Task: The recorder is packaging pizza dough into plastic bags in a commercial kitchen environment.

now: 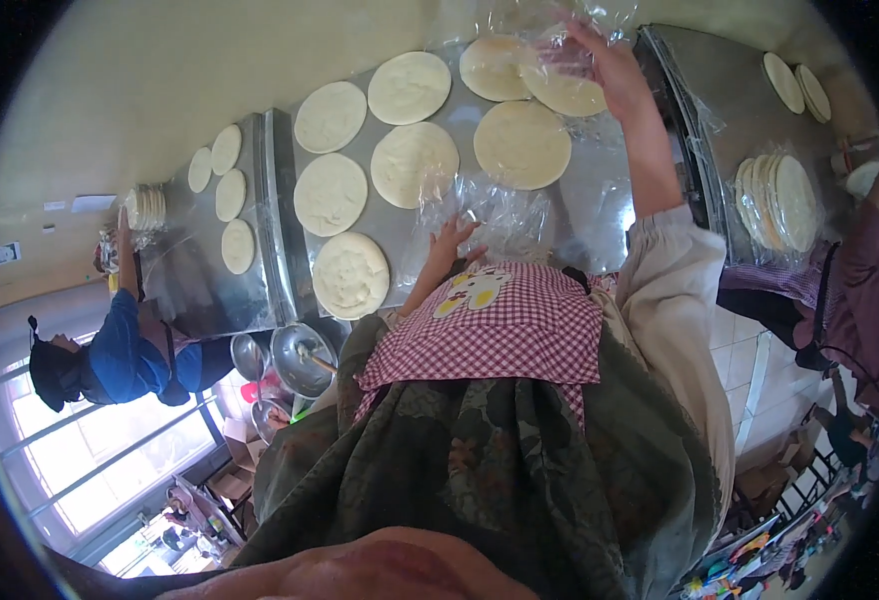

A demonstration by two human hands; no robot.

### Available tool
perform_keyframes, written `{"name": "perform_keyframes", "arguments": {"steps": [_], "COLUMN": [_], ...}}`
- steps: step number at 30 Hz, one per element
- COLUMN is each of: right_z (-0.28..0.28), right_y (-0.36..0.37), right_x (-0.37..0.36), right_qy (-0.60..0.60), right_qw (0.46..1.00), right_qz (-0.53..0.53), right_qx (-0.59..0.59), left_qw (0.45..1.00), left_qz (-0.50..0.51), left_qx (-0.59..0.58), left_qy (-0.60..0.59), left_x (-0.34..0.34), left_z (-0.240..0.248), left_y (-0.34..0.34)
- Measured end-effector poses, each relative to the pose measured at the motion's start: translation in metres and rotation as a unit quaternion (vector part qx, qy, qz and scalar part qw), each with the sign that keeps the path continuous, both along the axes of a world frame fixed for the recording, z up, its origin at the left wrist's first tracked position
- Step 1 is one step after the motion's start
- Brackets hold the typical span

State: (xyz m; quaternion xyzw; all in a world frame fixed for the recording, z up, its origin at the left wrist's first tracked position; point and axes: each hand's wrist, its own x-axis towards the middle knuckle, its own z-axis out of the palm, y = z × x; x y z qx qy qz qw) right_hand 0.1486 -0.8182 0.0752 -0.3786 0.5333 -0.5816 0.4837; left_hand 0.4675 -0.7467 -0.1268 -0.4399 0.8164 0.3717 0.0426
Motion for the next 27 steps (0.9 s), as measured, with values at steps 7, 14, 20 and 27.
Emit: {"name": "perform_keyframes", "arguments": {"steps": [7,14,20,27], "right_z": [-0.049,-0.086,-0.103,-0.054], "right_y": [0.028,0.049,0.052,0.056], "right_x": [0.089,0.115,0.102,0.145], "right_qy": [-0.047,-0.150,0.085,0.305], "right_qw": [0.992,0.968,0.954,0.952], "right_qz": [0.104,0.069,-0.288,0.001], "right_qx": [0.050,0.190,-0.004,-0.005], "left_qw": [0.758,0.737,0.780,0.755], "left_qz": [0.155,0.315,0.359,0.257], "left_qx": [0.262,0.243,0.159,0.180], "left_qy": [0.576,0.547,0.486,0.576], "left_x": [0.010,-0.008,-0.014,-0.047], "left_z": [0.004,0.091,0.107,0.126], "left_y": [-0.055,-0.064,-0.074,-0.070]}}
